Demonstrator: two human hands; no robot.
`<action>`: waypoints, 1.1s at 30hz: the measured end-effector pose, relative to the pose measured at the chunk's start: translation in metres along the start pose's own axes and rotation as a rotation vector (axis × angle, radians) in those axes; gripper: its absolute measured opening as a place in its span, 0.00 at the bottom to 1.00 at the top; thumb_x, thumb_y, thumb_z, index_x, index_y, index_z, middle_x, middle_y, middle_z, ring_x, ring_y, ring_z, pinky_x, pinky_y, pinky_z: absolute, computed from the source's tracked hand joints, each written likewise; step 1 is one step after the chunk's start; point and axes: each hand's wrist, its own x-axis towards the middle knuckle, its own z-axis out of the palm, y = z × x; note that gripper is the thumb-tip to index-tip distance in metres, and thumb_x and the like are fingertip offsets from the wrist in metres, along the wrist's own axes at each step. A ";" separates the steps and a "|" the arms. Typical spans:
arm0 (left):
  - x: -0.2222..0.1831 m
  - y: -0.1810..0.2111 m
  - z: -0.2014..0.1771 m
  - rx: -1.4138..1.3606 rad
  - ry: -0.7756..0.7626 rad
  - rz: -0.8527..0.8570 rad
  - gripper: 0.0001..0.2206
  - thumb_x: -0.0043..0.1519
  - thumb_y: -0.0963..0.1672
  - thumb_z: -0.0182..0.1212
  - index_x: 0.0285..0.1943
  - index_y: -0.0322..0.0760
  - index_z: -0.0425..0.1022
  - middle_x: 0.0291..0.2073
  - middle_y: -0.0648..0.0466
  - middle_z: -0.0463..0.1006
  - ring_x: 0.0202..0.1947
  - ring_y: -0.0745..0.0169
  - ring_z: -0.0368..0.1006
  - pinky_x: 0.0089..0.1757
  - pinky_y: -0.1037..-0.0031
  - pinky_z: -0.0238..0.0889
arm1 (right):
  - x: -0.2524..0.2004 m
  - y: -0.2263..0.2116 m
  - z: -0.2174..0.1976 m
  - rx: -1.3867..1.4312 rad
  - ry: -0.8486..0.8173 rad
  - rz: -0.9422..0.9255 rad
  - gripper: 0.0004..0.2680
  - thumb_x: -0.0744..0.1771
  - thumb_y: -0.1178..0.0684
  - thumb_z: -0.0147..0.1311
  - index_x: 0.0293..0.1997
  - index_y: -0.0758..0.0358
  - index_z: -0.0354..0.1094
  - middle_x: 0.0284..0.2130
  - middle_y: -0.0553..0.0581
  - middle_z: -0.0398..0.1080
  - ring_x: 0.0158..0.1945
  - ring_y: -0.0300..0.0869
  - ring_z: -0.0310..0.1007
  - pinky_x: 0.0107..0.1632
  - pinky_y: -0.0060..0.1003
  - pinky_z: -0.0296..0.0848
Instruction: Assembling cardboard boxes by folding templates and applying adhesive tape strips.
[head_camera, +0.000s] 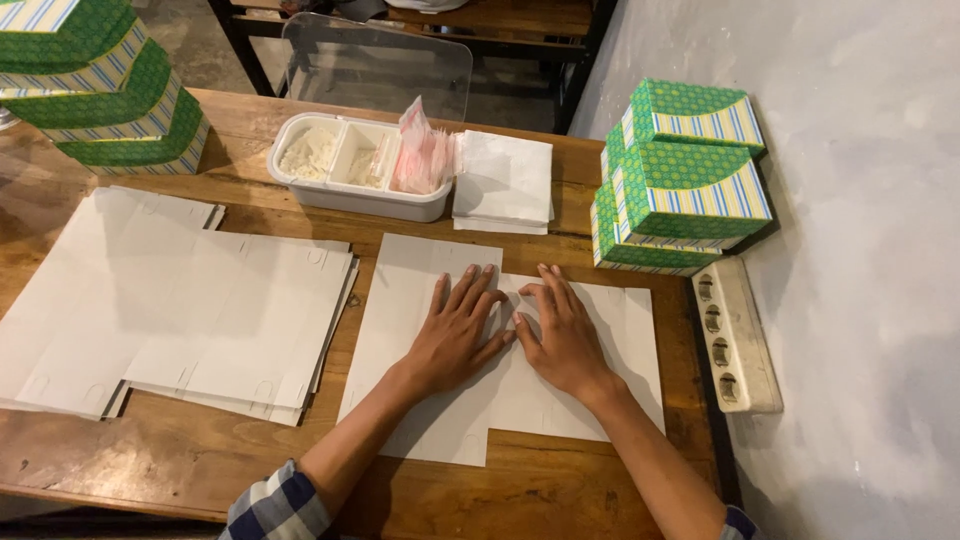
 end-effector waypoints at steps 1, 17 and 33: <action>-0.001 -0.001 0.001 -0.003 -0.005 0.008 0.22 0.69 0.57 0.45 0.67 0.50 0.62 0.76 0.43 0.55 0.78 0.44 0.43 0.69 0.42 0.23 | -0.003 -0.001 -0.004 -0.002 0.003 0.010 0.12 0.70 0.47 0.47 0.58 0.57 0.62 0.68 0.70 0.55 0.76 0.64 0.46 0.73 0.61 0.50; -0.009 0.028 -0.008 -0.034 0.058 0.229 0.24 0.67 0.56 0.50 0.67 0.43 0.64 0.77 0.42 0.50 0.78 0.41 0.41 0.69 0.44 0.26 | -0.143 0.045 -0.044 -0.056 0.163 0.395 0.23 0.69 0.43 0.48 0.69 0.68 0.58 0.70 0.70 0.52 0.76 0.61 0.45 0.71 0.59 0.51; -0.026 0.071 -0.001 -0.123 -0.122 0.660 0.32 0.67 0.59 0.51 0.77 0.44 0.59 0.77 0.46 0.52 0.77 0.45 0.45 0.70 0.49 0.32 | -0.159 0.022 -0.049 0.196 0.442 0.316 0.17 0.70 0.43 0.44 0.63 0.58 0.68 0.66 0.59 0.64 0.74 0.54 0.53 0.73 0.66 0.38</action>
